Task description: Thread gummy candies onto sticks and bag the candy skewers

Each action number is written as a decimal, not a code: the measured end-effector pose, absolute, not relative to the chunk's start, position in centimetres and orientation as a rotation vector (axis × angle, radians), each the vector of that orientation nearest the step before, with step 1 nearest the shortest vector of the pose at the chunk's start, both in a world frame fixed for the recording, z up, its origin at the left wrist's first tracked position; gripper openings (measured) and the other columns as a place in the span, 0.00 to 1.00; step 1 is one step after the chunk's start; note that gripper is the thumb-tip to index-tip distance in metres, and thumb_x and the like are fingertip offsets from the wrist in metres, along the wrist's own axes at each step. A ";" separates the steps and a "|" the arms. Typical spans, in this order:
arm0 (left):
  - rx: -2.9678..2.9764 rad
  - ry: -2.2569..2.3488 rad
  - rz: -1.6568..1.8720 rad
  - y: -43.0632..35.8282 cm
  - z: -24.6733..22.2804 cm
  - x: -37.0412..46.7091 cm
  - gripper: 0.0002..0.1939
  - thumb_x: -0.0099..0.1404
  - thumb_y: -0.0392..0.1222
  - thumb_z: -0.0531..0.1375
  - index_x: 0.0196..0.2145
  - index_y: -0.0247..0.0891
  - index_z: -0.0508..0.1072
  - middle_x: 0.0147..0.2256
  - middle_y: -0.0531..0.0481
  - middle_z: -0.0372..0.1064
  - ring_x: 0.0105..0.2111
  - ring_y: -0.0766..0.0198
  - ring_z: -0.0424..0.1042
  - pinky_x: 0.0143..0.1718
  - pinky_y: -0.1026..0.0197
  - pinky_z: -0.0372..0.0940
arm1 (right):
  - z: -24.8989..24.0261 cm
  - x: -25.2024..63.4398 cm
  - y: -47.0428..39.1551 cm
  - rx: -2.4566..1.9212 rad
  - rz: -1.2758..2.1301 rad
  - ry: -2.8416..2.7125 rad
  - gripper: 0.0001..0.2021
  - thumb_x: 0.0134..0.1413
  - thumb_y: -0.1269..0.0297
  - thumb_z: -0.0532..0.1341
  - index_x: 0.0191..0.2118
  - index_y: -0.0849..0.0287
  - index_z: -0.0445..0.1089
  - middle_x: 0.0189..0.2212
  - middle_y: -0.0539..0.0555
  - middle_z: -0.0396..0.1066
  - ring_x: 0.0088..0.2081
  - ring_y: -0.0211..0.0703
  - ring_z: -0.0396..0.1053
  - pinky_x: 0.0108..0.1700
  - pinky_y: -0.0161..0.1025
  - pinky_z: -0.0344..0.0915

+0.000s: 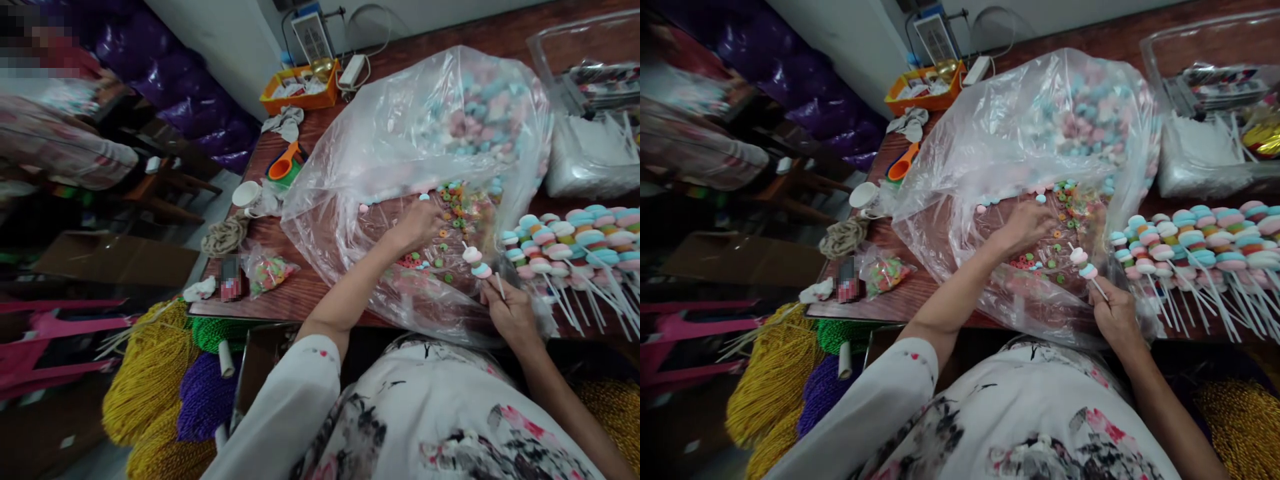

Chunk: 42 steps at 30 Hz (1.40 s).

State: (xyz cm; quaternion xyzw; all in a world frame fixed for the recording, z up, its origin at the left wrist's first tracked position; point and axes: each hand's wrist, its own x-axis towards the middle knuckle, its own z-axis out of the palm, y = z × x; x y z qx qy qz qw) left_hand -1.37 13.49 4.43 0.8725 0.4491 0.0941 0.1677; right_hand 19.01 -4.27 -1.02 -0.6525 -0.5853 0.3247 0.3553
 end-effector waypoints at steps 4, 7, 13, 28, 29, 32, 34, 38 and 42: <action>2.470 1.218 0.259 15.8 2.4 3.2 0.14 0.62 0.40 0.59 0.41 0.30 0.78 0.43 0.36 0.74 0.46 0.52 0.71 0.47 0.56 0.64 | -1.3 19.3 -4.3 -1.700 0.878 -1.467 0.17 0.62 0.56 0.55 0.23 0.57 0.62 0.19 0.46 0.59 0.23 0.35 0.56 0.28 0.35 0.53; 2.491 1.148 0.237 16.2 1.6 4.2 0.11 0.59 0.33 0.58 0.38 0.31 0.79 0.41 0.37 0.75 0.44 0.54 0.72 0.46 0.57 0.65 | -1.3 19.8 -4.5 -1.664 0.889 -1.473 0.17 0.62 0.56 0.55 0.24 0.57 0.64 0.20 0.46 0.59 0.23 0.34 0.56 0.28 0.35 0.54; 2.565 1.130 0.167 14.8 0.7 2.1 0.14 0.61 0.34 0.54 0.37 0.30 0.79 0.39 0.36 0.74 0.40 0.53 0.72 0.42 0.54 0.65 | -0.8 19.8 -4.5 -1.626 0.892 -1.520 0.15 0.62 0.59 0.55 0.24 0.58 0.64 0.19 0.45 0.57 0.23 0.34 0.55 0.28 0.35 0.52; 2.056 1.092 0.590 13.7 2.8 -2.5 0.07 0.58 0.36 0.58 0.28 0.31 0.75 0.24 0.52 0.69 0.26 0.68 0.65 0.30 0.65 0.58 | -0.2 20.2 -4.3 -1.616 0.714 -1.602 0.10 0.58 0.65 0.56 0.26 0.58 0.68 0.19 0.46 0.59 0.23 0.35 0.57 0.28 0.34 0.55; 2.135 1.111 0.536 13.4 2.7 -2.2 0.07 0.58 0.35 0.57 0.28 0.32 0.75 0.25 0.51 0.70 0.27 0.68 0.66 0.31 0.64 0.59 | -0.1 20.1 -4.2 -1.612 0.721 -1.610 0.11 0.58 0.65 0.56 0.26 0.58 0.68 0.18 0.46 0.59 0.23 0.35 0.56 0.28 0.34 0.54; 2.418 1.151 0.313 12.2 1.7 -1.3 0.07 0.55 0.30 0.57 0.28 0.32 0.76 0.29 0.46 0.73 0.32 0.62 0.69 0.37 0.60 0.63 | 0.0 19.7 -4.1 -1.613 0.723 -1.628 0.10 0.57 0.66 0.56 0.26 0.58 0.68 0.18 0.46 0.59 0.22 0.34 0.55 0.27 0.34 0.53; 2.565 1.113 0.229 11.7 1.0 -0.8 0.09 0.53 0.27 0.57 0.30 0.32 0.76 0.33 0.42 0.75 0.38 0.57 0.70 0.42 0.57 0.64 | 0.0 19.6 -4.2 -1.616 0.713 -1.637 0.10 0.57 0.65 0.55 0.28 0.59 0.71 0.18 0.46 0.61 0.22 0.34 0.56 0.27 0.34 0.54; 2.448 1.109 0.464 10.6 1.0 -0.8 0.08 0.56 0.28 0.58 0.32 0.33 0.76 0.33 0.44 0.74 0.36 0.59 0.71 0.41 0.58 0.65 | 0.1 19.3 -4.3 -1.616 0.700 -1.665 0.12 0.58 0.65 0.55 0.35 0.59 0.75 0.22 0.49 0.69 0.24 0.36 0.62 0.29 0.34 0.58; 1.997 0.999 0.843 8.6 2.7 -2.1 0.06 0.58 0.35 0.64 0.34 0.33 0.76 0.30 0.50 0.72 0.29 0.68 0.69 0.33 0.64 0.64 | 0.4 19.0 -4.3 -1.602 0.646 -1.786 0.14 0.58 0.67 0.55 0.42 0.58 0.77 0.29 0.53 0.76 0.28 0.40 0.70 0.32 0.35 0.62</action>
